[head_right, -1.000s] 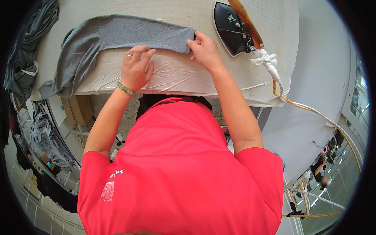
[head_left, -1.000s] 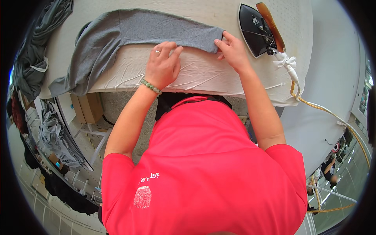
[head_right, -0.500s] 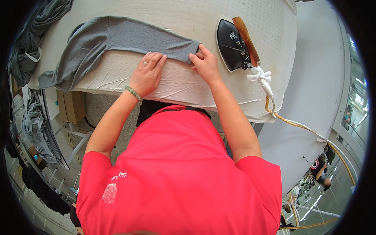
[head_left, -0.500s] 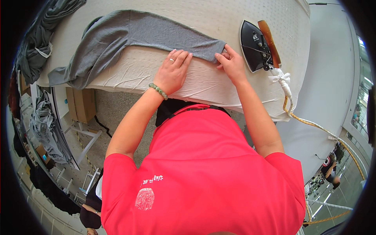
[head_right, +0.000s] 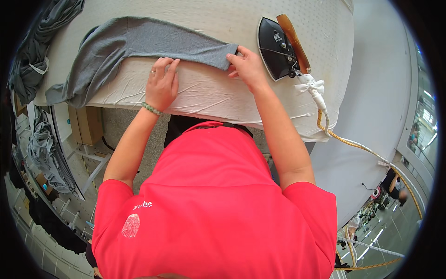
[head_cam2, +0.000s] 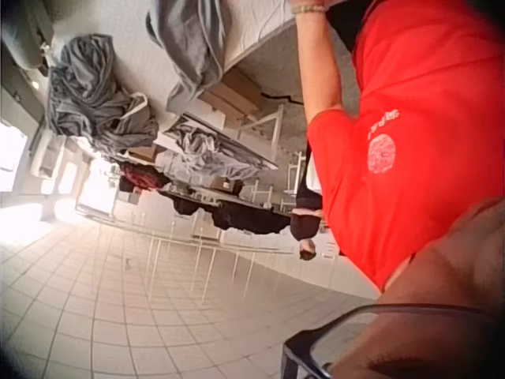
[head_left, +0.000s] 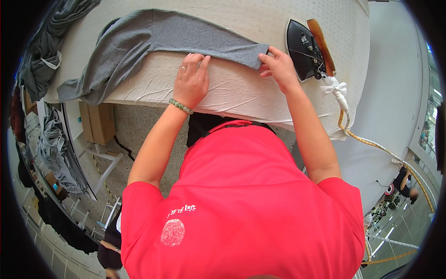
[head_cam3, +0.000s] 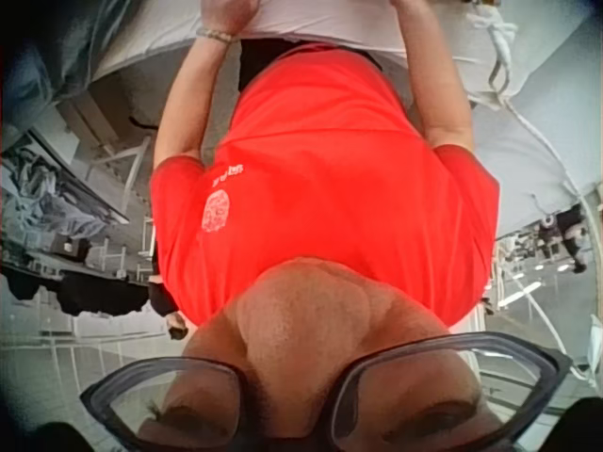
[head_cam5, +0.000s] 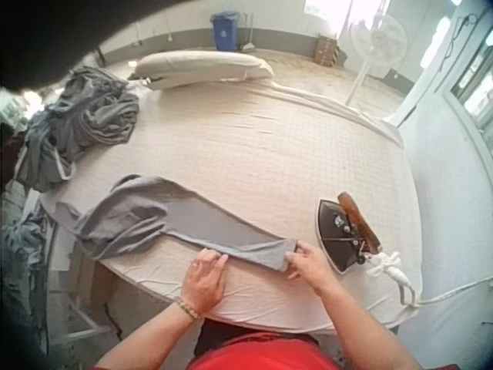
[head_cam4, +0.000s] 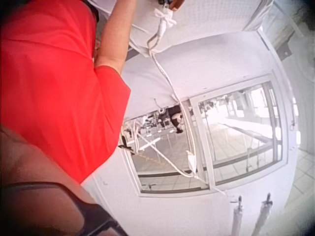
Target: Ironing and folding a grey t-shirt on a pressing table in a garment factory.
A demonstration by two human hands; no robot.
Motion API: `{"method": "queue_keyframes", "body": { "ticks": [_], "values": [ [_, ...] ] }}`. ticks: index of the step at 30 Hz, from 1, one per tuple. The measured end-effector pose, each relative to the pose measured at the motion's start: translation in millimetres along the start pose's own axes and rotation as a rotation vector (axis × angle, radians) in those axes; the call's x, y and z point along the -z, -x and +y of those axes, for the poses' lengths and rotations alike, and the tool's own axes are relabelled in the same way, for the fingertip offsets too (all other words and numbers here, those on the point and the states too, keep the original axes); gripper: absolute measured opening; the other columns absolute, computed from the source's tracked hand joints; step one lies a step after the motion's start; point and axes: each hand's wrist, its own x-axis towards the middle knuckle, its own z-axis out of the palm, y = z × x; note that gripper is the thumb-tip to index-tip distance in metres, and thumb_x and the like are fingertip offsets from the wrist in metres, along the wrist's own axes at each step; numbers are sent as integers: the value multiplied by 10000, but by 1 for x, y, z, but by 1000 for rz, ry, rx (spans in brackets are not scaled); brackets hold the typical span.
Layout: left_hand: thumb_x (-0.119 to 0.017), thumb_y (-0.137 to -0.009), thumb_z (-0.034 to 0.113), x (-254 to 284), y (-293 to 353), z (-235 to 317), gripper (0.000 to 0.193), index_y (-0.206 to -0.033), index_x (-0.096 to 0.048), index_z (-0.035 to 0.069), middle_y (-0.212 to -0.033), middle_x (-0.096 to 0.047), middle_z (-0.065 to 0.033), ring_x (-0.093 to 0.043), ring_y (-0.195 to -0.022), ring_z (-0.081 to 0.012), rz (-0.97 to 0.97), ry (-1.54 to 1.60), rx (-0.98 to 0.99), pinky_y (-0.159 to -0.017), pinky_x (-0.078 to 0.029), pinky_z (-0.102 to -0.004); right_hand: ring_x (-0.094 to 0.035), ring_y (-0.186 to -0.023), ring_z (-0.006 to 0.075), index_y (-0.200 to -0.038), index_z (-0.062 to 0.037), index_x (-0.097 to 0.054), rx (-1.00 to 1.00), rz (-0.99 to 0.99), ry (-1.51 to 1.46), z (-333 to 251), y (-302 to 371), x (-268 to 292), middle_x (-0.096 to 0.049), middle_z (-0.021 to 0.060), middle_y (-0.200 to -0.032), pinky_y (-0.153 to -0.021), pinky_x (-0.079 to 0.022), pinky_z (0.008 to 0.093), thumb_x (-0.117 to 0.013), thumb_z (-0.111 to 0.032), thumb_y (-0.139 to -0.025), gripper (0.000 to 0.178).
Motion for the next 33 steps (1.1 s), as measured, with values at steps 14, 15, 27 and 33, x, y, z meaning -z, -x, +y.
{"method": "queue_keyframes", "body": {
  "ticks": [14,15,27,33],
  "values": [
    [-670,-872,88,2,-19,-20,418,-1281,-664,4,-1265,-643,-125,-610,-1216,-302,-38,-26,-81,-1072,-478,-435,-682,-802,99,-1477,23,-560,68,102,56,19,-5,-3,-732,58,-956,-603,-578,245,-728,-153,-985,549],
    [-676,-876,85,2,-22,-22,402,-1271,-670,9,-1257,-653,-122,-620,-1205,-304,-36,-25,-89,-1051,-489,-433,-684,-802,99,-1476,22,-563,67,105,53,18,-5,-2,-733,59,-957,-603,-578,244,-728,-151,-985,546],
    [-707,-848,127,22,-35,-22,321,-1159,-683,53,-1150,-675,-114,-642,-1094,-295,-365,51,-13,-989,-486,-420,-672,-746,84,-1485,55,-537,89,136,109,9,7,-8,-725,51,-897,-598,-559,228,-728,-134,-987,566],
    [-717,-834,140,10,-33,-6,369,-1194,-686,62,-1166,-670,-116,-637,-1116,-297,-195,156,-96,-1007,-475,-423,-654,-746,68,-1522,95,-465,224,151,230,6,15,-12,-702,31,-866,-581,-537,226,-729,-124,-989,633]
  ]
}}
